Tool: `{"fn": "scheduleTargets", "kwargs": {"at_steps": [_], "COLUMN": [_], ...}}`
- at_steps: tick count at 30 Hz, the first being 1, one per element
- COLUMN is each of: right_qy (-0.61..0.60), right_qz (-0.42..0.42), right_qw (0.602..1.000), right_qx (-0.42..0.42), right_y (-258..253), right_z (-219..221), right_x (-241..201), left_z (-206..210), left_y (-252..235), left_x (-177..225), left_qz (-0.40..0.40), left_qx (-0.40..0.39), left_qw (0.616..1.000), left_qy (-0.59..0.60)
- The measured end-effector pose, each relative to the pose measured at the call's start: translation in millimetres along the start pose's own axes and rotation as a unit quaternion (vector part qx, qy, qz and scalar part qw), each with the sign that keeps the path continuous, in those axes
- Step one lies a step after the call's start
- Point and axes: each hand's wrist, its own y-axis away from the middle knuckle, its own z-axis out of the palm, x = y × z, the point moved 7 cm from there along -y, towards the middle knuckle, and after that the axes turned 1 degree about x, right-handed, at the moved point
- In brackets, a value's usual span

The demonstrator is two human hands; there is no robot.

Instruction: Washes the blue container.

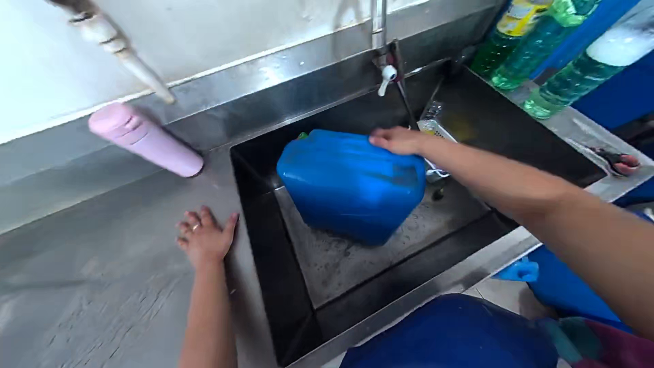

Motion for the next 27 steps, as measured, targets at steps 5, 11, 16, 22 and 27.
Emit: {"fn": "scheduleTargets", "kwargs": {"at_steps": [5, 11, 16, 22, 27], "right_qy": [-0.371, -0.391, -0.179, -0.077, -0.271], "right_qz": [0.435, 0.454, -0.071, -0.22, 0.283], "right_qw": [0.794, 0.779, 0.959, 0.929, 0.898], "right_qx": [-0.206, -0.187, -0.206, -0.289, -0.198], "right_y": [105, 88, -10, -4, 30], "right_z": [107, 114, 76, 27, 74], "right_x": [182, 213, 9, -60, 48], "left_z": [11, 114, 130, 83, 6], "left_y": [87, 236, 273, 278, 265], "left_x": [78, 272, 369, 357, 305], "left_qz": [0.095, 0.179, 0.105, 0.078, 0.14], "left_qx": [0.005, -0.453, -0.568, -0.478, -0.231], "left_qw": [0.995, 0.857, 0.763, 0.747, 0.822], "left_qy": [0.0, 0.169, 0.291, 0.454, 0.501]}}
